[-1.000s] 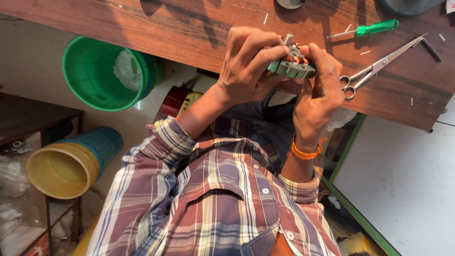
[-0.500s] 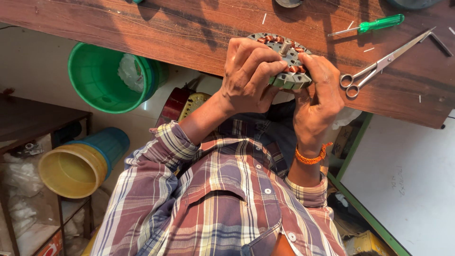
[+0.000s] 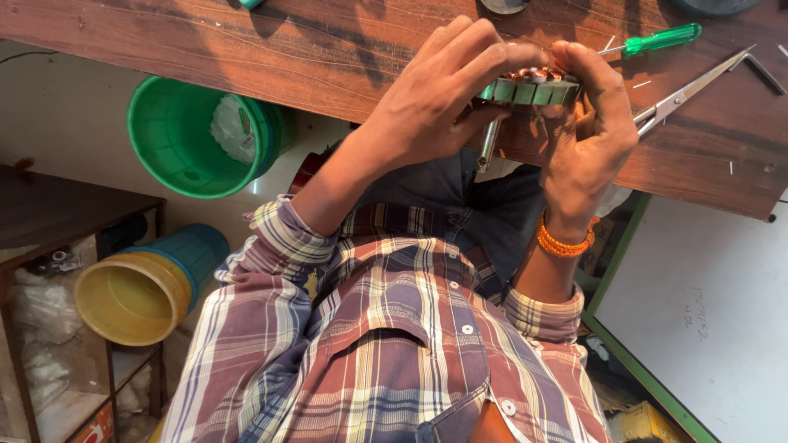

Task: The person assembles an electric motor armature at a workbench. They hold a green laminated stator core, insert copper wire coil ends into its slots using a screwdriver, trim small white insulator pieces with scissors, and press the coils into place by hand, fitting the core onto a metal shaft.

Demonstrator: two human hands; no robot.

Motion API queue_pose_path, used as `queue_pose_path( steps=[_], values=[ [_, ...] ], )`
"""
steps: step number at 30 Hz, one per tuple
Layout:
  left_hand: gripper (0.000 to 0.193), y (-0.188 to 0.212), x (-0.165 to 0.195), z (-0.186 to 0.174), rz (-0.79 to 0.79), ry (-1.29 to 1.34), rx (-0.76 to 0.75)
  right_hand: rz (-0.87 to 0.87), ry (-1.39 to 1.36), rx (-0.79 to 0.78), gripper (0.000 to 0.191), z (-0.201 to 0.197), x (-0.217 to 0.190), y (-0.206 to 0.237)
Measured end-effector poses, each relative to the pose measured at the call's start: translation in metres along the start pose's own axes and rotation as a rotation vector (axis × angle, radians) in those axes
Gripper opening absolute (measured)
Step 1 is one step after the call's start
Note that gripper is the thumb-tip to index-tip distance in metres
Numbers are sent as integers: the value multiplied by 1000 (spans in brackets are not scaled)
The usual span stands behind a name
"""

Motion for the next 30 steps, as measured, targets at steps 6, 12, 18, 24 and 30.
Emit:
queue_pose_path(
  steps=[6,12,18,24,30],
  values=[
    [55,-15,12,0,-93,-30,123,3,-109,-6,60,2,-3,-5],
    [43,-13,5,-3,-51,31,82,17,-139,-25,53,1,1,-3],
    [56,-7,-7,7,-85,14,151,99,-155,-96,53,-4,5,-18],
    [52,-8,-10,9,-165,28,243,29,-137,-155,54,-3,-1,-35],
    [39,-26,-15,3,-53,118,219,37,-172,-150,62,-7,4,-44]
  ],
)
Point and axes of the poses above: each hand's wrist, its own y-axis away from the middle knuckle, its own z-axis out of the palm, x = y × z, the point moved 4 cm from there along -y, towards the middle knuckle, and after that the axes turned 12 degrees about z, right-handed, at the moved point
